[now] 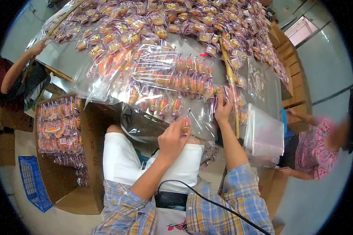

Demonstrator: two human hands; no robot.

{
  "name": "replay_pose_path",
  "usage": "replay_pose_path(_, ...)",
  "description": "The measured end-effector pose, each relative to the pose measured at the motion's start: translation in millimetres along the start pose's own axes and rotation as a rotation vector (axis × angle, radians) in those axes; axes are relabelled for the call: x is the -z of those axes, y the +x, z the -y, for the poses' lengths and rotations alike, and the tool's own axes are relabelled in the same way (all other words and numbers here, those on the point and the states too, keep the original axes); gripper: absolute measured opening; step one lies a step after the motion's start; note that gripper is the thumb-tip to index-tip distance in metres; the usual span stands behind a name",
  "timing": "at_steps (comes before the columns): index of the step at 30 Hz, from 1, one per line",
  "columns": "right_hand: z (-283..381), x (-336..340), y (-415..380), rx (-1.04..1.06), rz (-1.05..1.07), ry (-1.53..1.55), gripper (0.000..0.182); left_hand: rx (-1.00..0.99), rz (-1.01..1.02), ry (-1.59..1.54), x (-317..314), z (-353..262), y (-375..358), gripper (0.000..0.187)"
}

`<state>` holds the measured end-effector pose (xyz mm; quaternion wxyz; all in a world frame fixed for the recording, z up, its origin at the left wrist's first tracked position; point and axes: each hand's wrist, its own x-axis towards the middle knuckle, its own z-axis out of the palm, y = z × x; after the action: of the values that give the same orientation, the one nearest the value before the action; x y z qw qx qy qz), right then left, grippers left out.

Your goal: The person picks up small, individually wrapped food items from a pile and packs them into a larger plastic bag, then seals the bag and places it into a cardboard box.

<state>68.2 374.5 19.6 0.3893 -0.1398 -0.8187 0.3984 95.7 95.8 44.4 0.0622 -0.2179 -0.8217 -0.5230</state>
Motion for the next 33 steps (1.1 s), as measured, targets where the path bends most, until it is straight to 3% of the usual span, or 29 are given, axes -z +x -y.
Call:
replay_pose_path(4, -2.6, -2.8, -4.7, 0.108, -0.051, 0.009, 0.052, -0.267, -0.032, 0.296, 0.5, 10.3, 4.8, 0.032)
replay_pose_path(7, 1.6, -0.7, -5.3, 0.048, -0.003, 0.017, 0.054, -0.361, -0.255, 0.325, -7.7, 12.3, 23.0, 0.032)
replay_pose_path(10, -11.4, -4.4, -8.5, -0.019, 0.034, 0.083, 0.055, -0.537, -0.320, 0.337, -11.3, 23.4, 35.7, 0.029)
replay_pose_path(14, -15.5, -6.7, -7.9, 0.056, 0.002, 0.019, 0.055, -0.682, -0.203, 0.438, -26.3, 46.1, 22.9, 0.032)
replay_pose_path(18, -14.7, -1.4, -8.9, -0.007, 0.031, 0.031, 0.055, -0.467, 0.021, 0.382, -6.5, 18.9, 29.7, 0.041)
replay_pose_path(22, -12.2, -5.3, -6.4, 0.072, 0.011, -0.055, 0.055, -0.585, 0.091, 0.462, 9.3, 22.3, 48.0, 0.039)
replay_pose_path(25, -11.5, -6.6, -7.0, 0.072, 0.005, 0.006, 0.055, -0.849, 0.017, 0.526, -0.5, 35.1, 47.5, 0.031)
replay_pose_path(29, -5.2, -3.2, -6.6, 0.061, 0.038, -0.029, 0.053, -0.910, 0.051, 0.437, -16.8, 46.6, 43.2, 0.033)
replay_pose_path(33, -6.4, -3.9, -6.8, 0.050, 0.040, -0.044, 0.054, -0.810, 0.018, 0.566, -10.0, 27.1, 64.4, 0.031)
